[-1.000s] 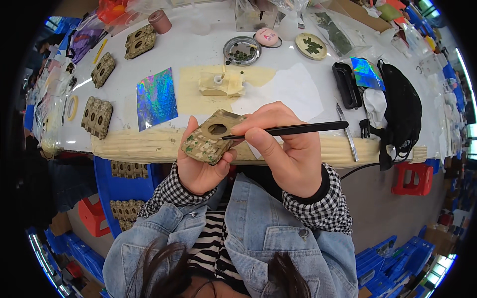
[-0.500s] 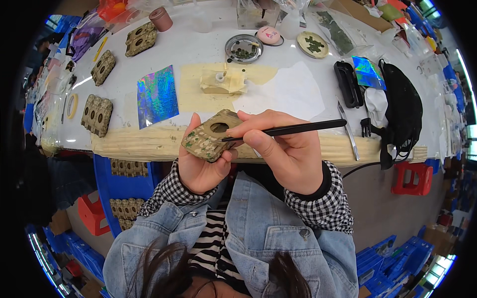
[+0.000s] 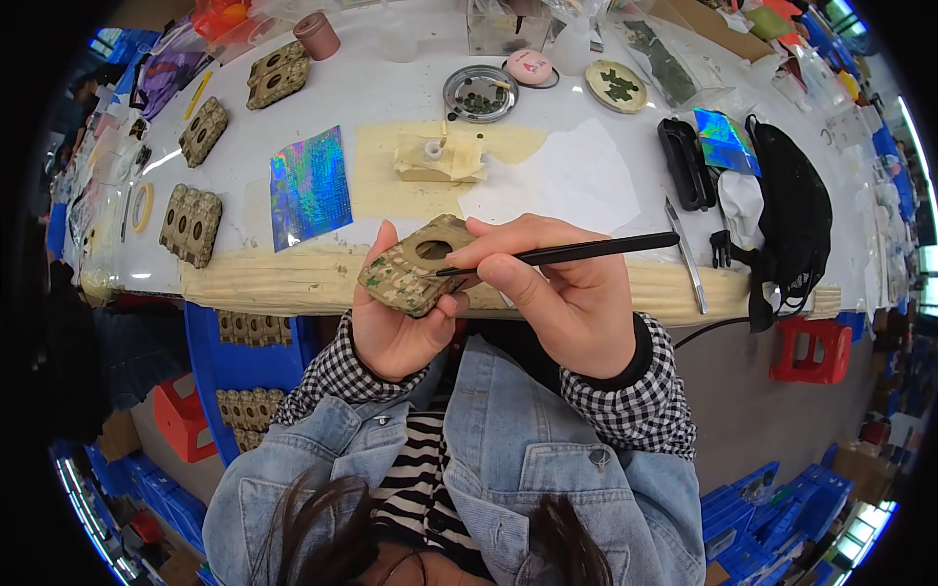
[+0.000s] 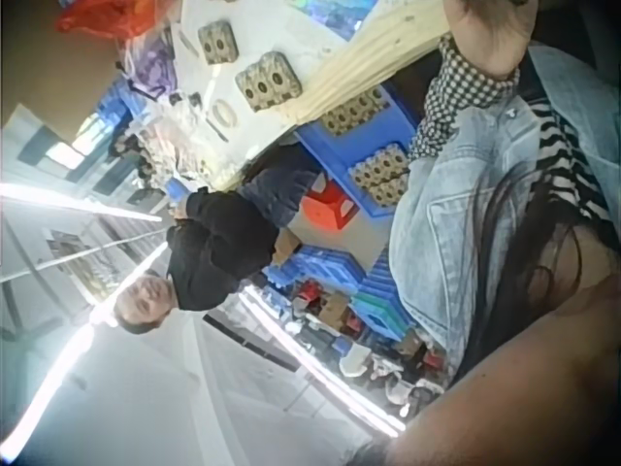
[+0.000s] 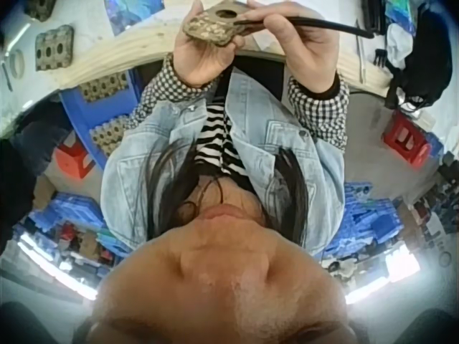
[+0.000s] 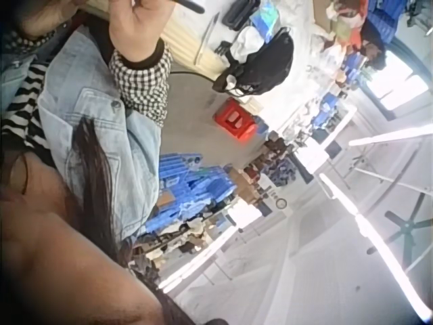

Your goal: Detailed painting and detailing of a toy tank model using a fine paintbrush and tweezers.

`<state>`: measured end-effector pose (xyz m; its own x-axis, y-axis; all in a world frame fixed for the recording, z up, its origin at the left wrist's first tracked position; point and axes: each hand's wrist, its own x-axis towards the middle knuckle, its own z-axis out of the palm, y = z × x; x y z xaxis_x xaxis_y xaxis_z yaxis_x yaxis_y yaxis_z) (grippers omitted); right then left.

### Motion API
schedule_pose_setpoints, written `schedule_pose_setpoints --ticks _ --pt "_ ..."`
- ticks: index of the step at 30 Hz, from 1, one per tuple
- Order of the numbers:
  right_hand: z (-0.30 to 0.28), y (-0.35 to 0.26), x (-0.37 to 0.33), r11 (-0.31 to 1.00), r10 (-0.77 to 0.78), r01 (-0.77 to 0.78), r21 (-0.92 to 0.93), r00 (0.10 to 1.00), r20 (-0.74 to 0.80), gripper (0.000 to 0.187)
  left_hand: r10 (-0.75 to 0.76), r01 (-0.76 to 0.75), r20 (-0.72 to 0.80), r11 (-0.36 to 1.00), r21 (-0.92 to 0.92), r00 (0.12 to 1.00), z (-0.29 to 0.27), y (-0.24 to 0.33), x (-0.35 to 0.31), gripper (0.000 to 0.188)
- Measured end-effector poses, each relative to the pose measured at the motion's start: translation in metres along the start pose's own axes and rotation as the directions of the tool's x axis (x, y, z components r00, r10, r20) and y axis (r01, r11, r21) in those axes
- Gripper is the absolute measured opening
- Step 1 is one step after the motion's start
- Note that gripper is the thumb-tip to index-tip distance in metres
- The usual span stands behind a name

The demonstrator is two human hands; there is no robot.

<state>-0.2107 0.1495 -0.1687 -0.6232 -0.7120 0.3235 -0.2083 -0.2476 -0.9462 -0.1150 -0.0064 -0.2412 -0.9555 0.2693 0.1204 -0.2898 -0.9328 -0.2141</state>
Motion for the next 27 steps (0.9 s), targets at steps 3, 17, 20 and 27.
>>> schedule_pose_setpoints --ticks 3,17,20,27 --pt "-0.0004 -0.0003 0.0003 1.0 -0.004 0.004 -0.007 1.0 0.009 0.017 0.002 -0.002 0.0 1.0 -0.001 1.0 -0.0003 -0.0002 -0.0007 0.06" --pt "-0.0003 0.0001 -0.0013 1.0 -0.003 0.003 -0.012 1.0 0.007 0.017 0.003 -0.003 0.004 1.0 -0.009 1.0 -0.0025 -0.0011 -0.0012 0.06" --pt "0.0004 0.0 -0.0015 1.0 -0.001 0.001 -0.013 1.0 0.002 0.016 0.0 0.0 0.008 1.0 -0.01 1.0 -0.0036 -0.0007 -0.0015 0.06" --pt "-0.0002 0.0006 -0.0015 1.0 -0.006 0.007 -0.028 1.0 0.008 0.016 -0.002 0.002 0.003 1.0 -0.015 1.0 -0.0045 -0.0006 -0.0023 0.059"
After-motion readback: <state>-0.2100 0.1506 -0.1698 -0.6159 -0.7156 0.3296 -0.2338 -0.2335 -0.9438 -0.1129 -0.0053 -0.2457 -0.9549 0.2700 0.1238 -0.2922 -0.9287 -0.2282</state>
